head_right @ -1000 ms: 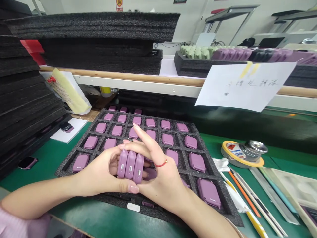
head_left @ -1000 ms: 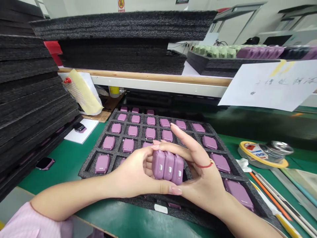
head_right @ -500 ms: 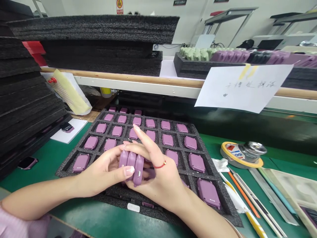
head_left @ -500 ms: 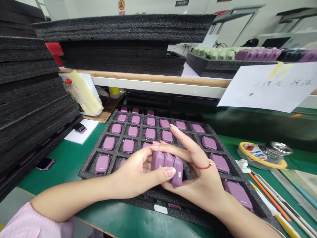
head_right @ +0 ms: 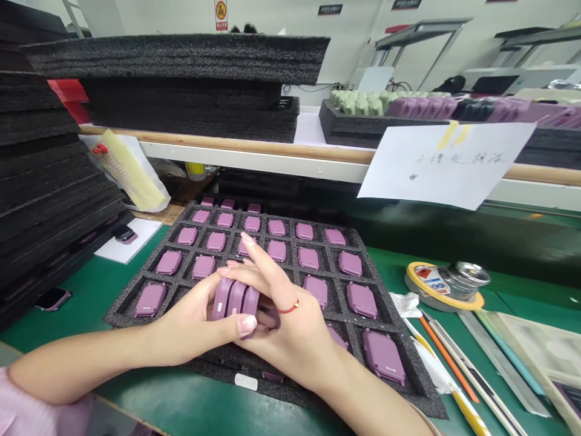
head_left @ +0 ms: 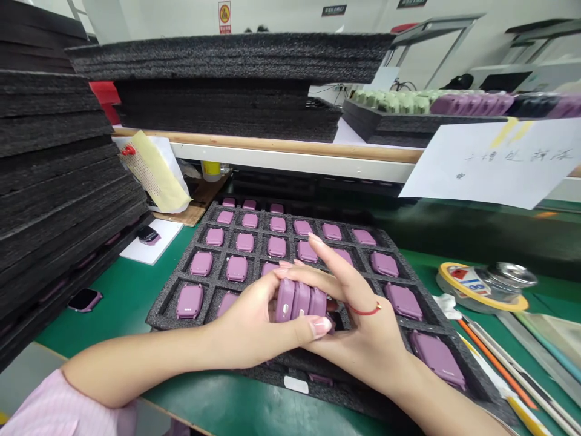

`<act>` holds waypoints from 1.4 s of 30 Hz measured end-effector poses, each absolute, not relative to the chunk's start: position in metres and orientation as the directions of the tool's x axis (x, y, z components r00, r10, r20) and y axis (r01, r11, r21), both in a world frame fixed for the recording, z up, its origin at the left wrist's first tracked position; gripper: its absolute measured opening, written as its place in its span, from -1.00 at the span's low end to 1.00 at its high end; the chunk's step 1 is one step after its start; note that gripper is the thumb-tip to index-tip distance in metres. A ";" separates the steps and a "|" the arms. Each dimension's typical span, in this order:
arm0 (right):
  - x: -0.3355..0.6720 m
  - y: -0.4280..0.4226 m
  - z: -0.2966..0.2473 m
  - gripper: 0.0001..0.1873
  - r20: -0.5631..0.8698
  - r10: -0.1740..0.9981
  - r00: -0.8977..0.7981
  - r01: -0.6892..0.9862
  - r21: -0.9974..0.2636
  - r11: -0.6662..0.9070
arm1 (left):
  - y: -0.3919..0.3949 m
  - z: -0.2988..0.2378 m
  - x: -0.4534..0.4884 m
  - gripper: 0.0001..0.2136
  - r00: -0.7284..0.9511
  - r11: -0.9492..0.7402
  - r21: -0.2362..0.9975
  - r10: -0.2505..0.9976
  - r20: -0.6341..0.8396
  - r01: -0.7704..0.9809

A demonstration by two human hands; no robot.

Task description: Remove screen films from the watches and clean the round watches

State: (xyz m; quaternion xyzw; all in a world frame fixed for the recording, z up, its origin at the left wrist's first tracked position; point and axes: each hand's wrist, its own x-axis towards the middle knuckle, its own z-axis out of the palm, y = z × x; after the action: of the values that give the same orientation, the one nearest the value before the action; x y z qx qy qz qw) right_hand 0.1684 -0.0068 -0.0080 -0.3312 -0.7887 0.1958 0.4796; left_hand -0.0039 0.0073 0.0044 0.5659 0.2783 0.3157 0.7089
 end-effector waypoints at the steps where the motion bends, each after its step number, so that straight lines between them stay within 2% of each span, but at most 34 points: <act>1: 0.169 -0.006 -0.008 0.02 0.624 0.716 -0.313 0.326 -0.637 0.698 | 0.008 0.006 -0.004 -0.58 0.662 0.206 0.965 0.748 -0.048 -0.163; 3: 0.172 -0.006 -0.007 0.04 0.616 0.727 -0.303 0.317 -0.654 0.687 | 0.009 0.009 -0.006 -0.59 0.687 0.276 0.946 0.722 -0.087 -0.170; 7: 0.174 -0.006 -0.003 0.04 0.562 0.761 -0.325 0.349 -0.676 0.649 | 0.011 0.013 -0.008 -0.55 0.665 0.314 0.948 0.719 -0.201 -0.052; 15: 0.175 -0.003 -0.002 0.07 0.546 0.785 -0.293 0.293 -0.730 0.617 | 0.011 0.011 -0.006 -0.45 0.700 0.310 0.943 0.700 -0.141 -0.120; 21: 0.176 -0.005 -0.005 0.13 0.564 0.779 -0.274 0.285 -0.726 0.626 | 0.013 0.012 -0.004 -0.57 0.702 0.280 0.955 0.699 -0.136 -0.094; 25: 0.176 -0.001 -0.005 0.15 0.570 0.763 -0.305 0.300 -0.703 0.645 | 0.013 0.010 -0.002 -0.50 0.633 0.217 0.974 0.763 -0.131 -0.059; 28: 0.173 0.001 -0.007 0.18 0.521 0.780 -0.346 0.316 -0.718 0.620 | 0.014 0.004 -0.002 -0.44 0.596 0.154 0.987 0.798 -0.092 -0.053; 30: 0.171 -0.003 -0.008 0.16 0.478 0.791 -0.381 0.358 -0.713 0.603 | 0.015 -0.002 -0.002 -0.44 0.559 0.122 0.992 0.821 -0.116 0.026; 32: 0.173 -0.011 -0.007 0.16 0.449 0.788 -0.422 0.429 -0.666 0.610 | 0.016 -0.007 -0.001 -0.43 0.528 0.095 0.986 0.835 -0.155 0.139; 34: 0.182 -0.022 -0.004 0.17 0.438 0.777 -0.451 0.490 -0.606 0.626 | 0.016 -0.010 -0.001 -0.35 0.540 0.086 0.981 0.825 -0.168 0.174; 36: 0.201 -0.032 0.001 0.04 0.424 0.802 -0.422 0.556 -0.578 0.598 | 0.016 -0.011 -0.001 -0.27 0.564 0.090 0.984 0.809 -0.164 0.156; 38: 0.230 -0.039 0.007 -0.32 0.402 0.867 -0.294 0.667 -0.563 0.487 | 0.014 -0.011 -0.001 -0.27 0.600 0.123 0.980 0.776 -0.193 0.157; 40: 0.267 -0.040 0.008 -0.60 0.364 0.928 -0.081 0.815 -0.511 0.272 | 0.013 -0.009 -0.001 -0.37 0.644 0.171 0.967 0.722 -0.255 0.191; 42: 0.306 -0.036 0.004 -0.65 0.295 0.945 0.140 0.915 -0.403 -0.010 | 0.012 -0.008 -0.001 -0.45 0.654 0.195 0.957 0.699 -0.290 0.216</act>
State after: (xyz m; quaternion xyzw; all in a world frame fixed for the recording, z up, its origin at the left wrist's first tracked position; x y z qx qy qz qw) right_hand 0.3058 -0.0363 0.0040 -0.7101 -0.6549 0.0293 0.2568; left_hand -0.0008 0.0118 -0.0080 0.6088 0.3756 0.1787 0.6756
